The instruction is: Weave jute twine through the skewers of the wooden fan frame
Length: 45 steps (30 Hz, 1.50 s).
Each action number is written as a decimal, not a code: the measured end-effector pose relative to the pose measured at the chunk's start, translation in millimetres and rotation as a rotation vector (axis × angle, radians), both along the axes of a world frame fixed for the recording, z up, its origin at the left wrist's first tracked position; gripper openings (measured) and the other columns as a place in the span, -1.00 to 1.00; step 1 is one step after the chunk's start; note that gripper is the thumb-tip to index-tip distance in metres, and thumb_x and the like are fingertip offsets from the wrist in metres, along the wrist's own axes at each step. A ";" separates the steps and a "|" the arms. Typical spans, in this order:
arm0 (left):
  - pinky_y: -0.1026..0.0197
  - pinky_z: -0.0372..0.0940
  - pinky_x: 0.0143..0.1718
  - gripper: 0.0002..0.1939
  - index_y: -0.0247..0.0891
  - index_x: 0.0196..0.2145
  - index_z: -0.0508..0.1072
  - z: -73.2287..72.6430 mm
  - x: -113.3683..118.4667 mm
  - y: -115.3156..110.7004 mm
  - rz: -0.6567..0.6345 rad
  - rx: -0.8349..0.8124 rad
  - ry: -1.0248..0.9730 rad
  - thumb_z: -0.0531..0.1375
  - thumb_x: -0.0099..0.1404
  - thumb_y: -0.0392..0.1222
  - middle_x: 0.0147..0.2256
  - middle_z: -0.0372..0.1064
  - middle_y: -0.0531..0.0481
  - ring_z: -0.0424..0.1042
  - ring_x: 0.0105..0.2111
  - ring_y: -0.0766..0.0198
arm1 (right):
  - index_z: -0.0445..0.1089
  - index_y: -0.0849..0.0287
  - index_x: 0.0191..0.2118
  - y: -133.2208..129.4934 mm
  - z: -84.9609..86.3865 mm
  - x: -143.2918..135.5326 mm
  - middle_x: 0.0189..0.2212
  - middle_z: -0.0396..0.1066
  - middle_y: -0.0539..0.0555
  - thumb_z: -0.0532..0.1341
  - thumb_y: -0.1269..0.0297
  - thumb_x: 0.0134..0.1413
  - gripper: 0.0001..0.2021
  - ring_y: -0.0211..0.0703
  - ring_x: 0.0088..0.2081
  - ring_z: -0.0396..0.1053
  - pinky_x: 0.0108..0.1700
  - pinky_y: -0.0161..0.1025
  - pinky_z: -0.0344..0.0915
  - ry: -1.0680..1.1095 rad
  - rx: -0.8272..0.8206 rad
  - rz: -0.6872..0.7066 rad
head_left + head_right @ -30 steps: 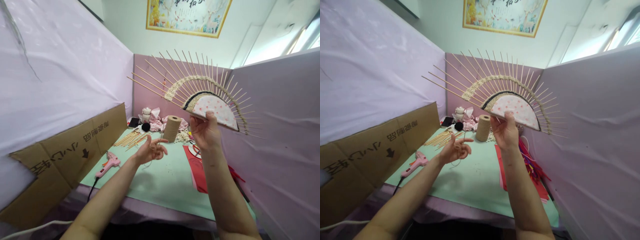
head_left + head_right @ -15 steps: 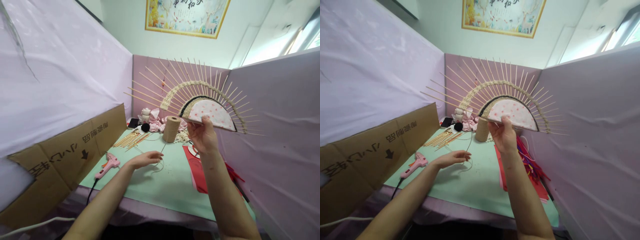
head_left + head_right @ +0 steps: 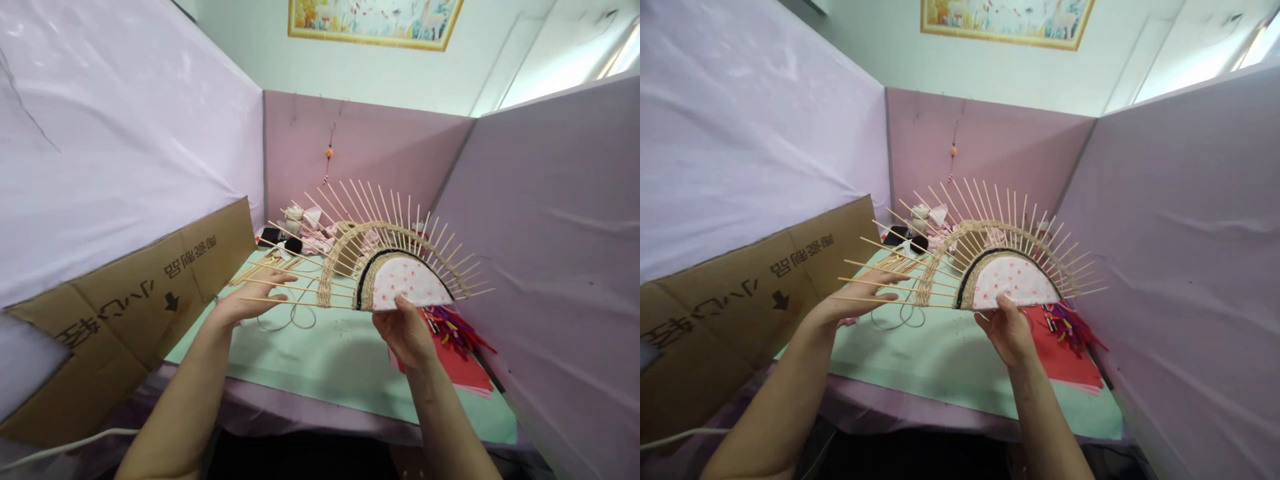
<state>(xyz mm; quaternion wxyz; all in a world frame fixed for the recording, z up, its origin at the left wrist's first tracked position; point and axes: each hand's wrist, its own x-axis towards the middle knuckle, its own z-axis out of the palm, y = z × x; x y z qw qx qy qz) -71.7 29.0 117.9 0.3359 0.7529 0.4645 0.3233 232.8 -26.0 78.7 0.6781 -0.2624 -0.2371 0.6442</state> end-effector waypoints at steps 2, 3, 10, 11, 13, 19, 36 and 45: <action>0.07 0.23 0.02 -0.65 -0.12 -0.15 0.55 1.3 -7.4 2.9 0.019 -0.042 -0.047 0.30 0.06 -0.12 -0.05 0.45 -0.08 0.36 -0.01 0.01 | 0.46 0.11 -0.37 -2.5 -1.6 -0.3 -0.48 0.57 -0.08 0.47 0.32 -0.33 -0.71 -0.21 -0.49 0.52 -0.47 -0.34 0.49 -0.003 -0.023 -0.010; 0.06 0.24 0.01 -0.70 -0.15 -0.16 0.55 1.3 -7.7 4.3 0.031 -0.064 -0.122 0.26 0.11 -0.13 -0.07 0.46 -0.10 0.39 -0.04 0.04 | 0.46 0.11 -0.38 -3.6 -1.8 -0.8 -0.49 0.56 -0.08 0.47 0.32 -0.34 -0.71 -0.21 -0.50 0.51 -0.48 -0.34 0.49 -0.006 -0.028 -0.010; 0.10 0.13 0.11 -0.69 -0.19 -0.09 0.50 -17.0 32.2 -0.8 -0.228 -0.073 -0.567 0.23 0.20 -0.13 0.01 0.41 -0.12 0.31 0.06 0.12 | 0.46 0.10 -0.34 -8.4 -3.5 -4.9 -0.46 0.57 -0.09 0.47 0.29 -0.31 -0.70 -0.22 -0.48 0.52 -0.48 -0.35 0.50 -0.026 -0.017 0.030; 0.12 0.17 0.06 -0.69 -0.20 -0.11 0.51 -19.7 37.6 -2.8 -0.253 -0.115 -0.614 0.26 0.18 -0.12 -0.04 0.43 -0.12 0.36 0.00 0.14 | 0.46 0.10 -0.34 -8.8 -4.1 -4.8 -0.46 0.57 -0.09 0.47 0.29 -0.31 -0.70 -0.22 -0.48 0.52 -0.48 -0.35 0.49 -0.028 -0.020 0.030; 0.17 0.26 -0.09 -0.69 -0.22 -0.18 0.52 -23.3 45.6 -6.5 -0.266 -0.241 -0.723 0.33 0.11 -0.11 -0.18 0.46 -0.08 0.43 -0.17 0.22 | 0.46 0.10 -0.35 -9.6 -5.6 -3.8 -0.47 0.57 -0.10 0.47 0.29 -0.33 -0.70 -0.22 -0.49 0.52 -0.48 -0.35 0.49 -0.031 -0.029 0.028; 0.36 0.15 -0.49 -0.75 -0.29 -0.36 0.48 -28.6 55.6 -11.2 -0.232 -0.487 -0.884 0.40 -0.02 -0.22 -0.46 0.34 0.07 0.29 -0.53 0.47 | 0.45 0.11 -0.38 -11.7 -12.3 -2.6 -0.49 0.56 -0.10 0.46 0.30 -0.31 -0.73 -0.23 -0.51 0.51 -0.49 -0.35 0.48 -0.028 -0.044 0.032; 0.33 -0.05 -0.53 -0.69 -0.30 -0.54 0.33 -28.3 49.6 -7.0 -0.181 -0.377 -0.530 0.35 0.01 -0.06 -0.58 0.10 0.16 0.06 -0.59 0.48 | 0.45 0.08 -0.29 -15.5 -27.0 0.2 -0.42 0.58 -0.08 0.43 0.30 -0.24 -0.72 -0.23 -0.48 0.51 -0.48 -0.36 0.48 -0.062 -0.059 0.094; 0.34 -0.16 -0.62 -0.74 -0.31 -0.58 0.36 -17.9 5.7 23.0 -0.301 -0.688 -0.530 0.34 0.05 -0.13 -0.66 -0.04 0.17 -0.08 -0.65 0.49 | 0.46 0.09 -0.26 -21.9 -36.8 21.2 -0.38 0.58 -0.02 0.41 0.34 -0.23 -0.70 -0.16 -0.46 0.52 -0.48 -0.30 0.48 -0.109 -0.112 0.093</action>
